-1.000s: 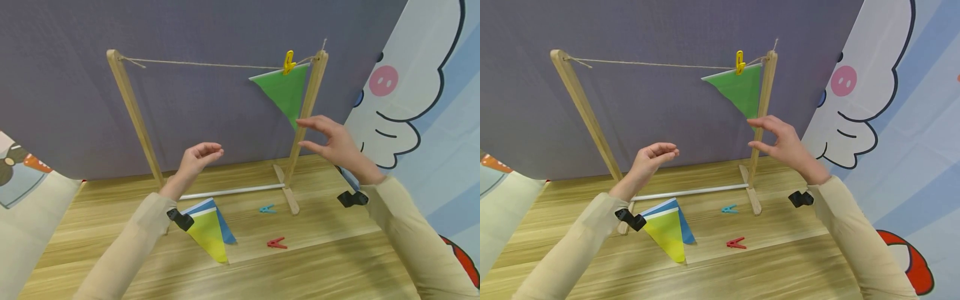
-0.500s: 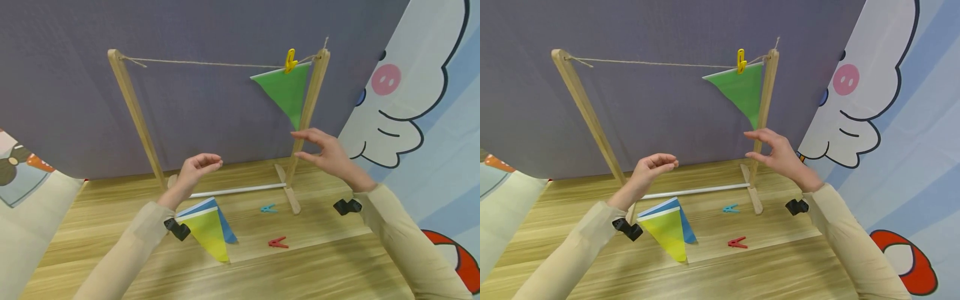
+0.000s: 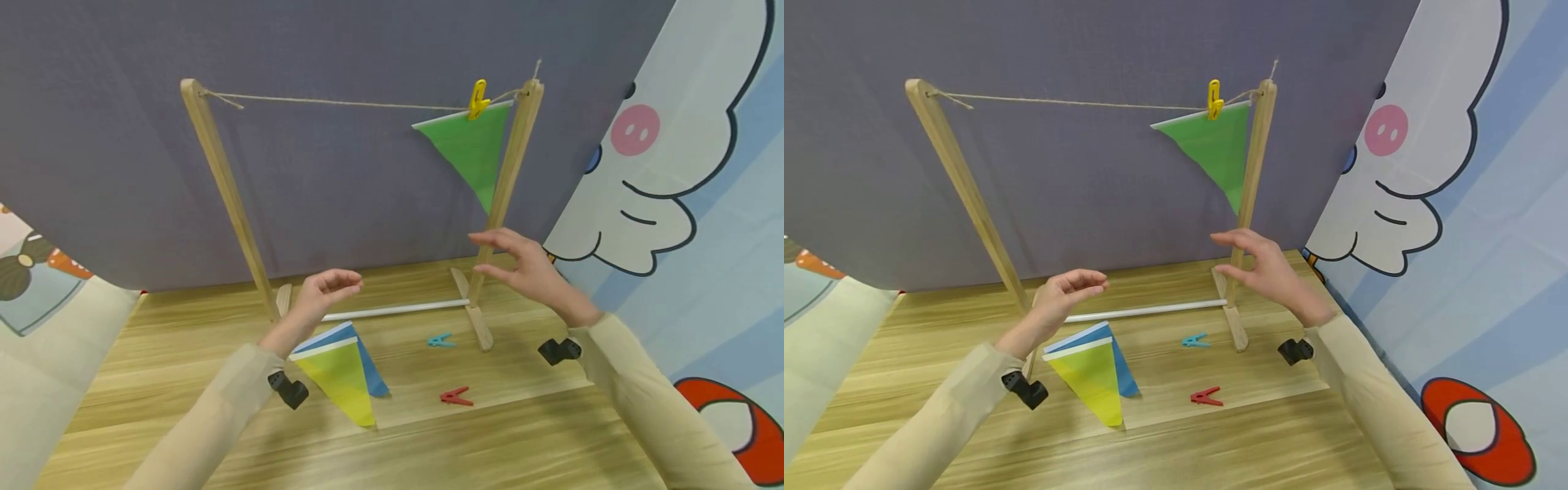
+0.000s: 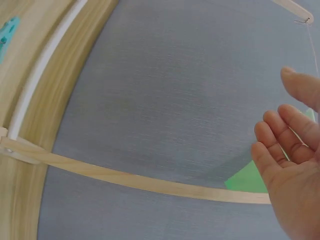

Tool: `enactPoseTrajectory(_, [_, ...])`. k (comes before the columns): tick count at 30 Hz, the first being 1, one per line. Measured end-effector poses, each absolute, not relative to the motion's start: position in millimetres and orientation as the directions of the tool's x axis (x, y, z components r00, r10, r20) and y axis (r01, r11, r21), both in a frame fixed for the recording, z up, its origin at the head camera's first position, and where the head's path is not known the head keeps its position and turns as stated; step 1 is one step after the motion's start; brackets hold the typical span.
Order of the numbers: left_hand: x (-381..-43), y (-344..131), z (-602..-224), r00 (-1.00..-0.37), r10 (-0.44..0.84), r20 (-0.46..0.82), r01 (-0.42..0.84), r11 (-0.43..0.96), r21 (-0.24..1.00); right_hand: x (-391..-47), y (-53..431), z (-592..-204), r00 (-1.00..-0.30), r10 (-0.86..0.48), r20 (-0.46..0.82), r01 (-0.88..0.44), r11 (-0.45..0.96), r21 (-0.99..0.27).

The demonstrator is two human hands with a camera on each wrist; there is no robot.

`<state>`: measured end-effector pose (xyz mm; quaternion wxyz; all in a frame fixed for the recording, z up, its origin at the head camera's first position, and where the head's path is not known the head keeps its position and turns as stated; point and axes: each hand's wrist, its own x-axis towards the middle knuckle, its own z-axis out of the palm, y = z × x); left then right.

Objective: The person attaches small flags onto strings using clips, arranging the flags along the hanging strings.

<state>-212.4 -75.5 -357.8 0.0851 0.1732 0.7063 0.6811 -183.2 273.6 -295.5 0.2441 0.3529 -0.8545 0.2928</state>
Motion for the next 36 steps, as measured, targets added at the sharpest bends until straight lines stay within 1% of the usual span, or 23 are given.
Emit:
enactPoseTrajectory(2, [-211, -76, -361, -0.927, 0.362, 0.093, 0.111, 0.03, 0.993, -183, 274, -298, -0.637, -0.457, 0.62, -0.741, 0.583, -0.332])
enactPoseTrajectory(5, [-210, -77, -366, -0.928, 0.366, 0.071, 0.09, 0.036, 0.995, -181, 275, -303, -0.665, -0.449, 0.597, -0.72, 0.599, -0.352])
enactPoseTrajectory(9, [-208, -81, -374, -0.929, 0.367, 0.053, 0.074, 0.043, 0.996, -180, 273, -310, -0.707, -0.432, 0.56, -0.691, 0.593, -0.414])
enactPoseTrajectory(12, [-205, -83, -381, -0.925, 0.376, 0.051, 0.071, 0.038, 0.997, -182, 271, -319, -0.69, -0.422, 0.588, -0.712, 0.542, -0.447])
enactPoseTrajectory(15, [-202, -85, -387, -0.925, 0.379, 0.038, 0.054, 0.033, 0.998, -183, 269, -328, -0.66, -0.415, 0.627, -0.74, 0.507, -0.443])
enactPoseTrajectory(18, [-200, -87, -395, -0.925, 0.379, 0.015, 0.036, 0.048, 0.998, -181, 267, -335, -0.651, -0.411, 0.638, -0.747, 0.496, -0.443])
enactPoseTrajectory(27, [-195, -93, -415, -0.928, 0.373, 0.006, 0.029, 0.057, 0.998, -165, 251, -338, -0.681, -0.416, 0.603, -0.728, 0.48, -0.49])
enactPoseTrajectory(36, [-191, -98, -428, -0.931, 0.365, 0.016, 0.047, 0.077, 0.996, -181, 258, -385, -0.69, -0.421, 0.589, -0.724, 0.399, -0.563])
